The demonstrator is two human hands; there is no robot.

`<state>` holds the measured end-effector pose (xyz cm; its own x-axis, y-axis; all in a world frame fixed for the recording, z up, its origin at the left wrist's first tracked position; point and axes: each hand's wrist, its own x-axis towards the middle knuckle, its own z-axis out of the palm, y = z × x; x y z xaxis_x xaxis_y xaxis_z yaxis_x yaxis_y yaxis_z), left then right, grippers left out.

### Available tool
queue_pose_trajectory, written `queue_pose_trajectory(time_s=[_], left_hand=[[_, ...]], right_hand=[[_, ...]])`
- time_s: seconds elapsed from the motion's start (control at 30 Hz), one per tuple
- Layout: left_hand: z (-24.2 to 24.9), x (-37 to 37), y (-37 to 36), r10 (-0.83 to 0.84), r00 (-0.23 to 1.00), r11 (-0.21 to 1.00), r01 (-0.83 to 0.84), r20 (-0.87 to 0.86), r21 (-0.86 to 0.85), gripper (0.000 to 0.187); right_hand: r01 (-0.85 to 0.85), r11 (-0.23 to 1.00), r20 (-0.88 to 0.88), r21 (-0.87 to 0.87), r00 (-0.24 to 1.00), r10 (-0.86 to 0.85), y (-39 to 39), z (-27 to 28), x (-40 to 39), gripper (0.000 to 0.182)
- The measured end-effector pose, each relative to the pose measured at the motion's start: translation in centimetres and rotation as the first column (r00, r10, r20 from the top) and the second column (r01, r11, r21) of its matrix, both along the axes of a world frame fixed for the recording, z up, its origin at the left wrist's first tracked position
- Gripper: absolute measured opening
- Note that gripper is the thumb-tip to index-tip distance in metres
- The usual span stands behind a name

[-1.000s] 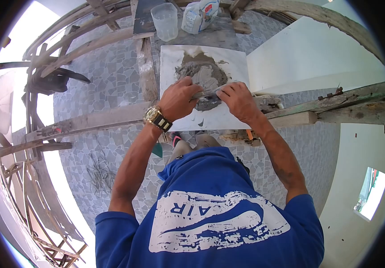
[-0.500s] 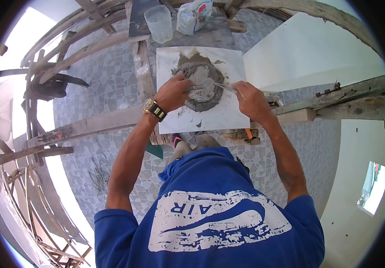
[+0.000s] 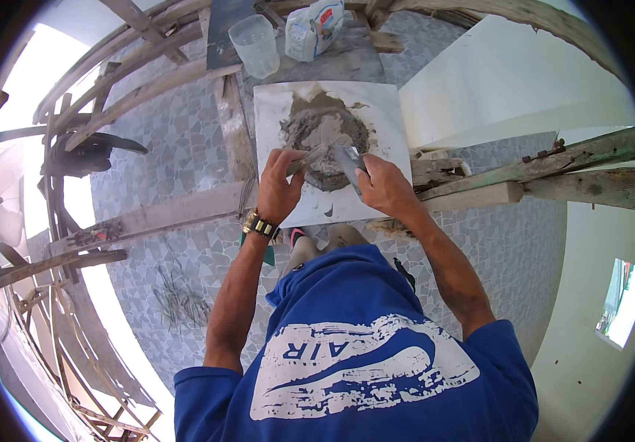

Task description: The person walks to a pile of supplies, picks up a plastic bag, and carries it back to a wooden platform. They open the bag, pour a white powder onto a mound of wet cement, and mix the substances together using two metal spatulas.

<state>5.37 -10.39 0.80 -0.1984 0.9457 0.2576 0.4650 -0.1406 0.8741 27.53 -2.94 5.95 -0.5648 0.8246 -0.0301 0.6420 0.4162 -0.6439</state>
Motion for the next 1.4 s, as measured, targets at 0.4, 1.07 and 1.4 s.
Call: queue_pose_trajectory(time_s=[0.4,1.07,1.4], left_hand=[[-1.5,-0.9,-2.4,0.290,0.943,0.939,-0.248,0.163,-0.238,0.030],[-3.0,3.5,-12.0,0.583,0.778,0.781,-0.456,0.235,-0.427,0.030],[-4.1,3.5,-13.7,0.684,0.650,0.710,-0.489,0.330,-0.507,0.030]], right_hand=[[0.123,0.990,0.232,-0.063,0.967,-0.105,8.6,0.1,2.2,0.036],[-0.413,0.853,0.459,-0.319,0.720,0.520,33.2,-6.8,-7.7,0.058],[-0.307,0.951,0.273,-0.024,0.913,0.301,17.5,-0.9,-0.4,0.035]])
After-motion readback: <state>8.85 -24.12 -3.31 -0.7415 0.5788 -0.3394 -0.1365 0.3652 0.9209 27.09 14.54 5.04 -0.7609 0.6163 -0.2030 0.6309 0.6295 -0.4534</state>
